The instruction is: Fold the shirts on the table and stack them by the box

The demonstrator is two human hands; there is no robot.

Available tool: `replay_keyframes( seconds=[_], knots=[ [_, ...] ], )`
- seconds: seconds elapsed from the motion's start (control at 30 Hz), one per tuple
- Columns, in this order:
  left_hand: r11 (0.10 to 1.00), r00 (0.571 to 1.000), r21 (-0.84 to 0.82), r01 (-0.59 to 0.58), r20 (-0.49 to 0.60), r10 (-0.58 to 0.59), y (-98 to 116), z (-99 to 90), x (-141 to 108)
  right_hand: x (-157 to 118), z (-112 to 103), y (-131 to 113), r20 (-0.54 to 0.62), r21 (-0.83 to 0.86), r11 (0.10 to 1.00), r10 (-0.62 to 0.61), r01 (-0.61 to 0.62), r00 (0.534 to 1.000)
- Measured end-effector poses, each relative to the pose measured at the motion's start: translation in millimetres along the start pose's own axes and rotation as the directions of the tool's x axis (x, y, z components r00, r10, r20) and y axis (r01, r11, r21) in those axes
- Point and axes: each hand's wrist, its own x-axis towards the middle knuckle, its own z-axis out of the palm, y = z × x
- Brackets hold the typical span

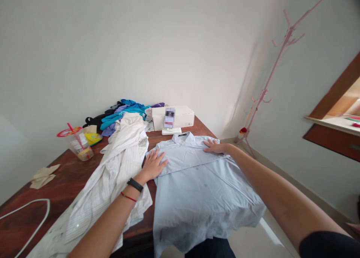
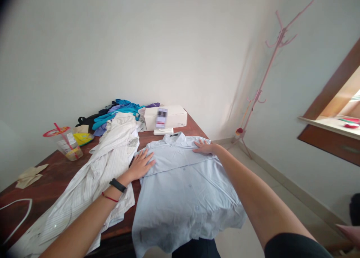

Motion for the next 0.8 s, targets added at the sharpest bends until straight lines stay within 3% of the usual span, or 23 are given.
replay_keyframes(
  seconds=[0.1,0.2,0.3,0.47,0.63,0.8],
  knots=[
    [0.998,0.997,-0.054,-0.032,-0.069,0.028,5.1,-5.7,-2.4,2.9,6.2,0.4,-0.032,-0.033,0.999,-0.005,0.004,0.999],
    [0.979,0.973,-0.063,-0.195,-0.139,0.184,13.4,-15.0,-7.0,4.3,11.2,-0.8,-0.102,-0.061,0.998,-0.008,0.001,0.995],
    [0.935,0.936,-0.099,-0.340,-0.130,0.326,18.8,-22.0,-10.3,1.6,5.9,2.5,-0.191,-0.056,0.998,-0.015,0.005,0.981],
    [0.911,0.946,-0.258,-0.323,-0.112,0.304,17.1,-25.6,-9.4,-10.8,-19.9,25.8,-0.356,0.018,0.992,0.121,-0.122,0.927],
    [0.873,0.950,-0.379,-0.308,-0.165,0.264,17.4,-30.2,-12.7,-23.4,-24.7,41.3,-0.271,0.178,0.944,0.317,-0.276,0.909],
    [0.838,0.936,-0.418,-0.350,-0.181,0.301,20.7,-33.6,-16.8,-31.9,-24.2,36.9,-0.172,0.300,0.903,0.369,-0.308,0.913]
  ],
)
